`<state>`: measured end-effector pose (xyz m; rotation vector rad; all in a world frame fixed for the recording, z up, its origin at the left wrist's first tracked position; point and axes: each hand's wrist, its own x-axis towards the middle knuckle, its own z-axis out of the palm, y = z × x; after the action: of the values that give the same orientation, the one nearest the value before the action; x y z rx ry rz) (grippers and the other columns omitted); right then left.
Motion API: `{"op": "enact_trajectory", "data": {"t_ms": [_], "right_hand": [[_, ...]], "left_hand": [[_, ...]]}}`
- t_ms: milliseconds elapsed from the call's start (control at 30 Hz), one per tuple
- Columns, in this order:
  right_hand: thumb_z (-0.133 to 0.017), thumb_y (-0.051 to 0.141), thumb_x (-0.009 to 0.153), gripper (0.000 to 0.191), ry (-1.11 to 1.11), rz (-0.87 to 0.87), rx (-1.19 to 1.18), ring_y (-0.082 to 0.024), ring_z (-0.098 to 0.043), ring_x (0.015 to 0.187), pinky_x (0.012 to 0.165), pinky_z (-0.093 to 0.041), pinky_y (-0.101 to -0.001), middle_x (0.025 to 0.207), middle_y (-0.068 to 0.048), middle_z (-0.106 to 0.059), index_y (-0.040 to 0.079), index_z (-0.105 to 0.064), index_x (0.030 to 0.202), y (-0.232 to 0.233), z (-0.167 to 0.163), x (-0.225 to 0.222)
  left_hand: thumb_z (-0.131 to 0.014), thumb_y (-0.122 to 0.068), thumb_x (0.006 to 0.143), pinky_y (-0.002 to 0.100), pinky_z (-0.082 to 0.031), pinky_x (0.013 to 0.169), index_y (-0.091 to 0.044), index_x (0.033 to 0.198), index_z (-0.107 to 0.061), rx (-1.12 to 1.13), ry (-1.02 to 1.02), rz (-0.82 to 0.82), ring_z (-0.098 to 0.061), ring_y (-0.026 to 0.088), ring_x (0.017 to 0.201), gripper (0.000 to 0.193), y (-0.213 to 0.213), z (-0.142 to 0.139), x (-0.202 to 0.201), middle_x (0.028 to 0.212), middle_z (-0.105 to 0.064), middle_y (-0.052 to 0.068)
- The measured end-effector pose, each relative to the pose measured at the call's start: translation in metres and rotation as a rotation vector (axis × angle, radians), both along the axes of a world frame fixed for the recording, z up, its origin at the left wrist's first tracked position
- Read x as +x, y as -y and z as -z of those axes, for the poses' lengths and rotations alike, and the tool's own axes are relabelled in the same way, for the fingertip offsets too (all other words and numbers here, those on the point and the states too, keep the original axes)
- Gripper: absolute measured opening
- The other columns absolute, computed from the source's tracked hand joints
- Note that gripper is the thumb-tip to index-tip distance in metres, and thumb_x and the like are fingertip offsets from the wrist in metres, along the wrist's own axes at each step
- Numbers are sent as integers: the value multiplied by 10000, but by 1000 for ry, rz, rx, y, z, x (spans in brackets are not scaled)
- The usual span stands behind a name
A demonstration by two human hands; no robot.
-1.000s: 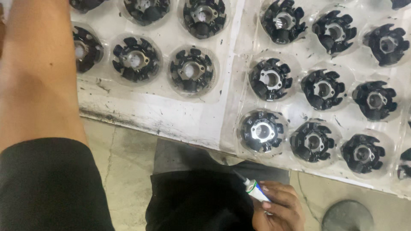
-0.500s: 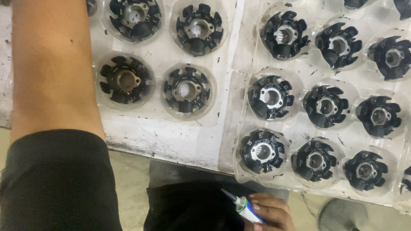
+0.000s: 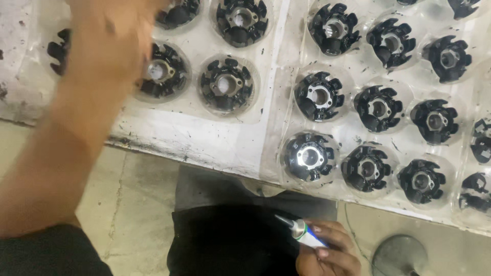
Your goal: The person holds a glue tube and applies adhesive to black rotor-like clutch components, working through parts arranged in clear blister trays on the workbench. They pick each component, rotate it to reach different sides, apply glue to it, and place it back in the tray, repeating this across many parts.
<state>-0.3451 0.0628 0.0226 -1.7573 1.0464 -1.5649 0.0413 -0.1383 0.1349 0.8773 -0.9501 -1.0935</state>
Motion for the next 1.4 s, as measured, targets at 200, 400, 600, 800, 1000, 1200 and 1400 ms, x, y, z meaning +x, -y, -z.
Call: {"op": "enact_trajectory", "data": {"t_ms": [200, 400, 600, 800, 1000, 1200, 1400], "right_hand": [[-737, -118, 840, 401, 12, 173, 10, -320, -717, 877, 783, -630, -391, 1024, -170, -659, 112, -474, 1036, -7, -22, 21], [-752, -122, 838, 398, -52, 155, -35, -319, -711, 883, 804, -609, -372, 1021, -177, -665, 98, -482, 1030, -25, -43, 22], [-761, -133, 782, 386, -148, 96, -119, -304, -726, 866, 730, -616, -364, 957, -184, -698, 73, -514, 996, -45, -48, 10], [-671, -86, 777, 308, -280, 15, -196, -347, -725, 953, 835, -642, -457, 975, -166, -689, 79, -522, 990, -58, -52, -8], [-773, -16, 735, 361, -420, -105, -153, -355, -670, 1035, 904, -641, -519, 1079, -111, -644, 139, -595, 1008, -67, -64, -23], [-765, -61, 775, 347, -485, -82, -264, -336, -684, 1032, 856, -680, -502, 1107, -125, -637, 111, -604, 1029, -66, -67, -18], [-791, -71, 780, 359, -495, -79, -241, -319, -688, 1029, 866, -687, -492, 1087, -120, -632, 111, -599, 1022, -66, -78, -18]], "left_hand": [[-676, -94, 788, 546, -387, 1239, 10, 1391, -475, -73, -904, 292, -474, 381, 1439, 645, -93, 2, -72, 1460, -483, 225], [-702, -224, 788, 476, -442, 1152, -76, 1455, -468, -61, -738, 119, -513, 364, 1320, 721, -150, 29, -122, 1501, -470, 225], [-670, -392, 1075, 368, -500, 1046, -3, 1329, -553, -129, -438, 168, -595, 266, 1184, 479, -197, 45, -159, 1282, -572, 207], [-614, -406, 1107, 310, -489, 1066, 17, 1293, -590, -168, -83, 210, -604, 212, 1195, 463, -222, 34, -167, 1336, -610, 208], [-611, -384, 1108, 325, -482, 1093, 20, 1300, -590, -169, -117, 245, -589, 224, 1248, 448, -227, 25, -179, 1302, -595, 200], [-612, -367, 1110, 327, -480, 1086, 27, 1306, -594, -171, -129, 226, -582, 221, 1253, 440, -230, 28, -185, 1289, -592, 195], [-599, -368, 1142, 316, -465, 1109, 26, 1324, -580, -141, -178, 232, -571, 205, 1257, 435, -232, 33, -193, 1313, -581, 188]]}}
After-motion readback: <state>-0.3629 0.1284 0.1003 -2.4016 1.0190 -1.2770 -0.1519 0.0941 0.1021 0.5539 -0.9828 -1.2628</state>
